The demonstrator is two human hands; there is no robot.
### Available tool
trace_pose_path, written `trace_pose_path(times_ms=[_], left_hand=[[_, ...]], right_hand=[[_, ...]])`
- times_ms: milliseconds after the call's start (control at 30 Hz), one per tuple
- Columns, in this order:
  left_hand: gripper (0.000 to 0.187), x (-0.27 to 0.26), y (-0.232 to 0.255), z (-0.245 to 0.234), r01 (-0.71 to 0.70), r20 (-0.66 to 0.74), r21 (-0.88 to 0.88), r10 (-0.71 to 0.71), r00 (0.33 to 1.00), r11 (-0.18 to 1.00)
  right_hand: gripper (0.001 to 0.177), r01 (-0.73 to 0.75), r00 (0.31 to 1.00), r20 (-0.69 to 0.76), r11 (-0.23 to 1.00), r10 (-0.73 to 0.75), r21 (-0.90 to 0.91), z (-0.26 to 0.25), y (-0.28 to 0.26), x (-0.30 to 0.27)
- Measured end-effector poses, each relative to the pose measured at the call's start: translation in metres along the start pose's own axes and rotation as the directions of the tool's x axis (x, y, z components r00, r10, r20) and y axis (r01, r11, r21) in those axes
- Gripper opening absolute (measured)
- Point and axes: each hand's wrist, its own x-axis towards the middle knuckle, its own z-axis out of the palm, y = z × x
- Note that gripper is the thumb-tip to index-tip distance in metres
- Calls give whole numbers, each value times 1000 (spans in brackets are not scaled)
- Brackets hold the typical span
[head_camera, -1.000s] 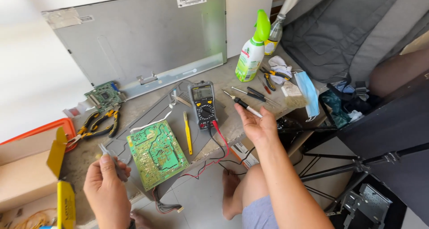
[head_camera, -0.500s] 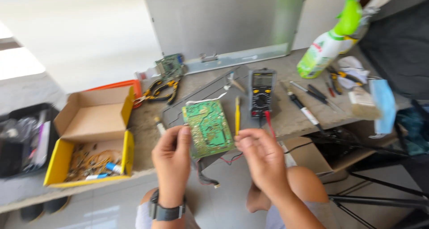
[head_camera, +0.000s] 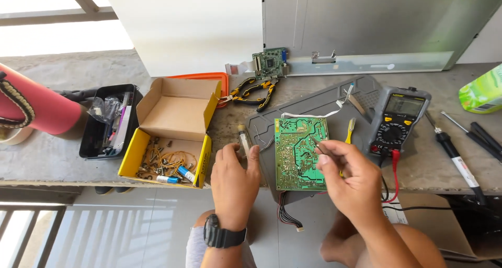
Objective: The person applies flux to a green circuit board using a syringe and tweezers. They then use a soldering iron to work on the board's components, followed by applying more flux.
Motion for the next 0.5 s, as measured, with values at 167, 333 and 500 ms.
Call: trace_pose_path(times_ms=[167, 333, 500], left_hand=[[46, 12, -3, 19, 95, 15, 137, -99, 995, 986], [27, 6, 9, 3, 12, -144, 26, -8, 990, 1000], [10, -3, 13, -9, 437, 427, -898, -135, 894, 49]], right_hand=[[23, -46, 998, -31, 996, 49, 81, -7, 0, 6], [23, -146, 980, -124, 986, 155, 75, -21, -7, 11], [23, -219, 955, -151, 952, 254, 214, -37, -8, 6]])
